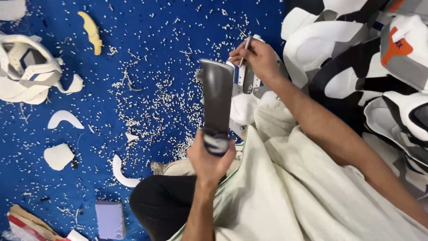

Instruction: The person sits on the floor among piles of foam shoe upper parts and repeatedly hammers a white shoe upper component with a mallet, occasionally repositioning the piece and using a small pointed tool on it, then sets the worked piece aside and picks up another upper to hammer.

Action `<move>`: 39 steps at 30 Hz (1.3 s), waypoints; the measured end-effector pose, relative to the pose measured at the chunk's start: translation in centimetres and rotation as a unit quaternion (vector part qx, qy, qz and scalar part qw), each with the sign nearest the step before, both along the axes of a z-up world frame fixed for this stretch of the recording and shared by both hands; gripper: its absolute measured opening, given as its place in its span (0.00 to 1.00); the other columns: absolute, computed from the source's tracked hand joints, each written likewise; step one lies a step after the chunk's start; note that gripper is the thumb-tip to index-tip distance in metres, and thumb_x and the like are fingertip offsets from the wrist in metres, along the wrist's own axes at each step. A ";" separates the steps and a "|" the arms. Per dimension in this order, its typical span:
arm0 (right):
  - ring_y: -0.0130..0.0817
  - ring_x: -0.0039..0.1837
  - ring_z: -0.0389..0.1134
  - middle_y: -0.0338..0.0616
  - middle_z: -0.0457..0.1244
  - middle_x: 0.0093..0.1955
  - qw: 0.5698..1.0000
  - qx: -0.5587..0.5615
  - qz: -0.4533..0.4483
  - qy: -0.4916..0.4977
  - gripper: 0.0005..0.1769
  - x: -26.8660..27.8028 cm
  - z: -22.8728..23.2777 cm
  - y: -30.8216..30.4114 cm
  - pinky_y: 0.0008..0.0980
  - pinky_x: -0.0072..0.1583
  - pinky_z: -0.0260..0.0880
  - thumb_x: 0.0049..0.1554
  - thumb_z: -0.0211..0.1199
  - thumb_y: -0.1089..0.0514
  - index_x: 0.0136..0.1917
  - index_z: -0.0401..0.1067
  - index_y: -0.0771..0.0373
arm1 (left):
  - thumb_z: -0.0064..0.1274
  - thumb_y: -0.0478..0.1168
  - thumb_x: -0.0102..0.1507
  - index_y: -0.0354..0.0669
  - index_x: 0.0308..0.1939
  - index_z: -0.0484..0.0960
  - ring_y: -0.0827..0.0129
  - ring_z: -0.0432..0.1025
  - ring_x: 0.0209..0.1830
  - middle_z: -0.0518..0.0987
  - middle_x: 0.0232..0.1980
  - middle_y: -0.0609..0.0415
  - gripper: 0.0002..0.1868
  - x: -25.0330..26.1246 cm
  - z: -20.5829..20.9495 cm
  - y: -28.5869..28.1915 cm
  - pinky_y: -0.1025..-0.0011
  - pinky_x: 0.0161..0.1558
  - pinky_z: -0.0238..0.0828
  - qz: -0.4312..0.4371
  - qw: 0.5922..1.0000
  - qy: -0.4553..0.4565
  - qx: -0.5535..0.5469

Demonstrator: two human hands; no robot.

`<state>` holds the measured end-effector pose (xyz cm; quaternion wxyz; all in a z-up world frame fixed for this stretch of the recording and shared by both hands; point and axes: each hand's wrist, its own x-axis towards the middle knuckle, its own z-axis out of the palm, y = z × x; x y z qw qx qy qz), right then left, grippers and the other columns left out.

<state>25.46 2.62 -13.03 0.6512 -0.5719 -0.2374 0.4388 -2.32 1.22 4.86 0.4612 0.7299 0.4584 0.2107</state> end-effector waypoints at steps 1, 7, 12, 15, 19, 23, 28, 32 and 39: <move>0.30 0.55 0.76 0.47 0.72 0.53 1.000 -0.002 0.000 -0.002 0.06 0.0 0.2 -0.1 0.29 0.58 0.78 0.68 0.53 0.64 0.53 0.69 0.69 | 0.69 0.43 0.50 0.38 0.36 0.76 0.68 0.80 0.26 0.82 0.29 0.53 0.20 0.3 1.7 0.2 0.69 0.34 0.78 0.000 1.000 -0.002 -0.002; 0.34 0.54 0.74 0.50 0.72 0.52 0.968 -0.001 0.042 -0.247 0.07 -1.9 4.1 -1.3 0.31 0.56 0.76 0.67 0.56 0.68 0.54 0.74 0.71 | 0.67 0.41 0.47 0.38 0.40 0.74 0.68 0.69 0.22 0.72 0.29 0.53 0.23 0.0 -5.9 -0.8 0.71 0.30 0.66 0.061 0.958 -0.271 0.068; 0.41 0.54 0.73 0.53 0.70 0.52 0.944 0.039 0.072 -0.320 0.08 -0.8 0.3 -1.9 0.37 0.56 0.75 0.62 0.57 0.69 0.55 0.73 0.72 | 0.68 0.43 0.51 0.36 0.42 0.80 0.71 0.79 0.30 0.83 0.32 0.54 0.21 0.3 -7.9 -0.1 0.69 0.37 0.77 -0.001 0.999 0.054 -0.006; 0.37 0.55 0.75 0.50 0.71 0.54 0.998 0.023 0.013 -0.059 0.05 0.9 2.5 0.8 0.34 0.57 0.77 0.68 0.54 0.66 0.49 0.69 0.69 | 0.68 0.43 0.51 0.37 0.36 0.76 0.71 0.78 0.25 0.81 0.27 0.56 0.19 0.3 -2.5 0.0 0.70 0.33 0.77 0.019 1.000 -0.017 -0.008; 0.36 0.54 0.76 0.49 0.72 0.53 0.998 -0.028 0.019 -0.050 0.06 0.9 1.0 0.9 0.33 0.55 0.78 0.67 0.53 0.64 0.50 0.69 0.68 | 0.69 0.41 0.47 0.37 0.36 0.75 0.70 0.70 0.20 0.75 0.24 0.54 0.21 1.5 6.1 1.2 0.71 0.28 0.70 0.015 0.993 -0.062 0.095; 0.36 0.55 0.75 0.49 0.72 0.53 0.944 0.011 0.055 -0.326 0.09 -0.8 4.0 -0.7 0.34 0.55 0.76 0.67 0.53 0.62 0.52 0.72 0.69 | 0.63 0.42 0.50 0.38 0.36 0.67 0.70 0.69 0.23 0.72 0.26 0.55 0.21 2.5 1.2 1.6 0.72 0.30 0.67 -0.011 0.971 -0.222 0.087; 0.38 0.54 0.73 0.49 0.71 0.55 0.916 0.060 0.063 -0.391 0.09 0.0 1.5 -1.3 0.35 0.54 0.74 0.69 0.54 0.62 0.56 0.73 0.68 | 0.64 0.43 0.52 0.36 0.37 0.75 0.61 0.77 0.27 0.81 0.29 0.51 0.18 -1.4 -7.4 0.3 0.65 0.34 0.74 -0.025 1.000 -0.002 -0.010; 0.33 0.50 0.74 0.47 0.71 0.53 0.998 0.036 -0.060 0.000 0.10 0.6 3.6 -3.6 0.32 0.54 0.77 0.69 0.49 0.61 0.52 0.71 0.64 | 0.62 0.57 0.54 0.36 0.43 0.82 0.53 0.83 0.37 0.86 0.35 0.43 0.28 -8.9 -4.1 -1.2 0.59 0.42 0.78 -0.065 0.950 0.280 -0.126; 0.45 0.49 0.69 0.46 0.65 0.55 0.893 -0.130 -0.053 -0.428 0.10 0.6 8.7 -7.9 0.41 0.50 0.69 0.56 0.58 0.71 0.47 0.76 0.62 | 0.55 0.59 0.64 0.29 0.63 0.72 0.38 0.72 0.56 0.75 0.60 0.31 0.37 -5.0 -6.9 3.9 0.50 0.55 0.68 -0.160 0.934 0.242 0.209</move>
